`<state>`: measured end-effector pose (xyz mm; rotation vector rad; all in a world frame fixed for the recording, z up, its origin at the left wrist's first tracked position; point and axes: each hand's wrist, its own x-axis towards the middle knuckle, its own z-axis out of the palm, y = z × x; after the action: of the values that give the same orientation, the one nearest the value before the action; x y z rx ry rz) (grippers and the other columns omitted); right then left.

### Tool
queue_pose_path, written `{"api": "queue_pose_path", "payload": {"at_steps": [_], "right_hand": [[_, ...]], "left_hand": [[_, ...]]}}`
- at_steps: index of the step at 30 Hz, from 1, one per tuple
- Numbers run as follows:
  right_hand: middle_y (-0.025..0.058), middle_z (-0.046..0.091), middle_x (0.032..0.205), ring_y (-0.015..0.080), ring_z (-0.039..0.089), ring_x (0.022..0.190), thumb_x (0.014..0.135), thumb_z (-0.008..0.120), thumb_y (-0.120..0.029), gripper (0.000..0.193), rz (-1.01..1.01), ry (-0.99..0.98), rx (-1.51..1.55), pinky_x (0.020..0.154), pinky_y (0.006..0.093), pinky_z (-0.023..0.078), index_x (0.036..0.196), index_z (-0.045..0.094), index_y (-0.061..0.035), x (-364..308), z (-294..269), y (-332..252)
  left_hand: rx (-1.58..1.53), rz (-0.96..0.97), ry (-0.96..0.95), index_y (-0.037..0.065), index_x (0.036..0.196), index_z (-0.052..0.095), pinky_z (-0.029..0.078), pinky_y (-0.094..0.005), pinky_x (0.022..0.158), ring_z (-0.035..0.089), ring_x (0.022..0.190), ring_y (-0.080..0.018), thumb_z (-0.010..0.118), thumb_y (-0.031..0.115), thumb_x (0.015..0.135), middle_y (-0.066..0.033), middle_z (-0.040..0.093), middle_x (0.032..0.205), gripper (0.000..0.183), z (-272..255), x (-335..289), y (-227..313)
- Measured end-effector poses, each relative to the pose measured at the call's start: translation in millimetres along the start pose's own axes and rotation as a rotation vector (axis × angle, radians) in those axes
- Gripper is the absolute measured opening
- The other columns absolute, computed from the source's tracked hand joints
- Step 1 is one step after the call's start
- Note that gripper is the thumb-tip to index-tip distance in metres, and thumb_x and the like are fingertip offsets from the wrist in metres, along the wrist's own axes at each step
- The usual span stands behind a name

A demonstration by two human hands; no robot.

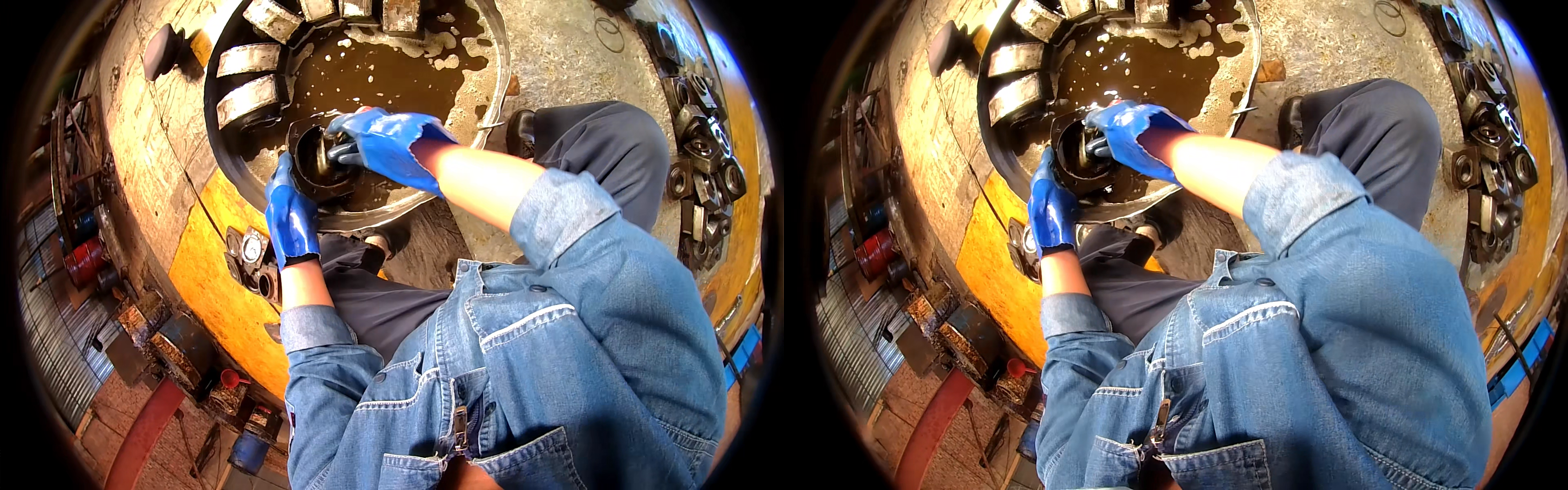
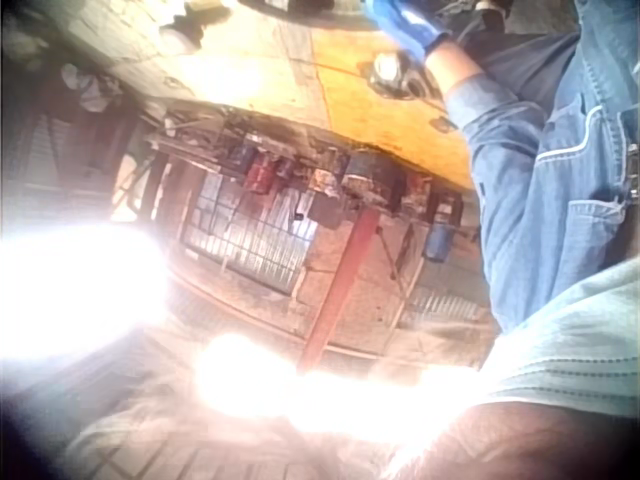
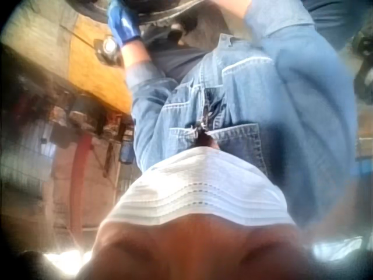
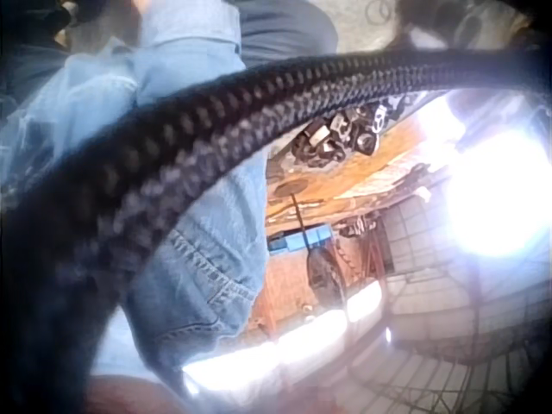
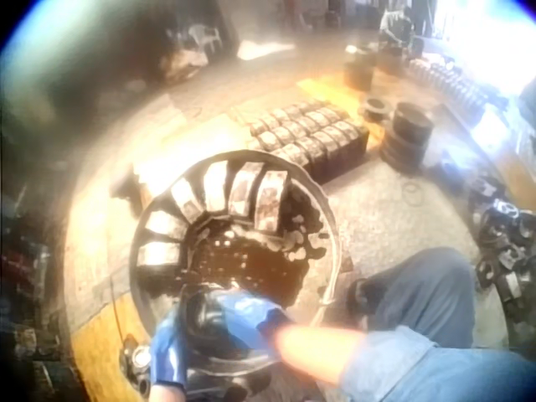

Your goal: The person cleans metal components by scrubbing them with a brush inside a tub of fluid, then wipes the parts and places them on the ground.

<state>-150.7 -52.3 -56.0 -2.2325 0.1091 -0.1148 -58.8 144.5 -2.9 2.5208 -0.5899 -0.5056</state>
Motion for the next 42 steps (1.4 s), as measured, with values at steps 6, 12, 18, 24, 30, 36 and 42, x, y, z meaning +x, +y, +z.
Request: {"api": "queue_pose_path", "payload": {"at_steps": [6, 12, 18, 24, 30, 36, 42], "right_hand": [[0.0232, 0.071, 0.116, 0.0324, 0.075, 0.095, 0.101, 0.065, -0.023, 0.033, 0.618, 0.453, 1.639, 0.073, 0.0357, 0.066, 0.13, 0.06, -0.0083, 22, 119, 20], [0.0165, 0.069, 0.13, 0.0233, 0.07, 0.121, 0.104, 0.053, 0.004, 0.036, 0.152, -0.209, 0.694, 0.101, 0.0291, 0.059, 0.14, 0.057, 0.0003, 11, 27, 17], [0.0175, 0.073, 0.117, 0.0261, 0.073, 0.107, 0.098, 0.065, -0.015, 0.033, -0.308, -0.299, -0.131, 0.09, 0.043, 0.057, 0.13, 0.07, -0.011, 42, -35, 6], [0.0187, 0.075, 0.107, 0.0298, 0.074, 0.097, 0.094, 0.066, -0.016, 0.026, -0.449, -0.585, -0.479, 0.083, 0.0434, 0.059, 0.116, 0.074, -0.0044, 58, -14, -12], [0.0199, 0.077, 0.098, 0.0335, 0.076, 0.087, 0.09, 0.066, -0.016, 0.025, -0.719, -0.641, -0.635, 0.076, 0.0439, 0.06, 0.102, 0.078, 0.0022, 48, -23, -26], [0.0122, 0.079, 0.101, 0.031, 0.075, 0.095, 0.095, 0.057, -0.024, 0.03, -0.644, -0.62, -0.474, 0.086, 0.0416, 0.059, 0.101, 0.08, -0.0052, 55, -23, -33], [0.0169, 0.077, 0.09, 0.0364, 0.075, 0.086, 0.096, 0.056, -0.025, 0.028, -0.453, -0.621, -0.575, 0.075, 0.0458, 0.06, 0.096, 0.076, -0.0059, 60, -3, -36]], "left_hand": [[0.146, -0.025, 0.038, 0.006, 0.148, 0.057, 0.054, -0.0374, 0.101, 0.071, 0.12, -0.0303, 0.055, -0.013, 0.093, -0.0227, 0.071, 0.131, 0.059, 4, 0, 6], [0.005, -0.052, 0.041, 0.002, 0.147, 0.057, 0.054, -0.037, 0.1, 0.069, 0.12, -0.0301, 0.051, -0.012, 0.096, -0.0235, 0.069, 0.132, 0.054, 0, -4, 15], [-0.052, -0.006, 0.028, 0.001, 0.147, 0.057, 0.054, -0.0351, 0.102, 0.069, 0.12, -0.0274, 0.048, -0.011, 0.098, -0.0224, 0.069, 0.134, 0.052, 10, 4, -9], [-0.074, 0.125, 0.067, -0.005, 0.141, 0.059, 0.056, -0.036, 0.096, 0.07, 0.111, -0.0271, 0.051, -0.017, 0.094, -0.0229, 0.07, 0.126, 0.05, 13, 8, -40], [-0.355, -0.029, 0.004, -0.005, 0.144, 0.057, 0.054, -0.0359, 0.103, 0.068, 0.117, -0.0261, 0.052, -0.012, 0.099, -0.0204, 0.069, 0.132, 0.046, 2, -3, 9], [-0.168, 0.105, 0.066, -0.002, 0.139, 0.062, 0.056, -0.0393, 0.098, 0.07, 0.112, -0.0321, 0.055, -0.009, 0.096, -0.0233, 0.07, 0.124, 0.044, 0, -5, 8], [-0.565, -0.05, 0.137, -0.006, 0.121, 0.07, 0.063, -0.0397, 0.076, 0.074, 0.085, -0.0263, 0.064, 0.029, 0.104, -0.0158, 0.076, 0.106, 0.04, 9, 2, 8]]}}
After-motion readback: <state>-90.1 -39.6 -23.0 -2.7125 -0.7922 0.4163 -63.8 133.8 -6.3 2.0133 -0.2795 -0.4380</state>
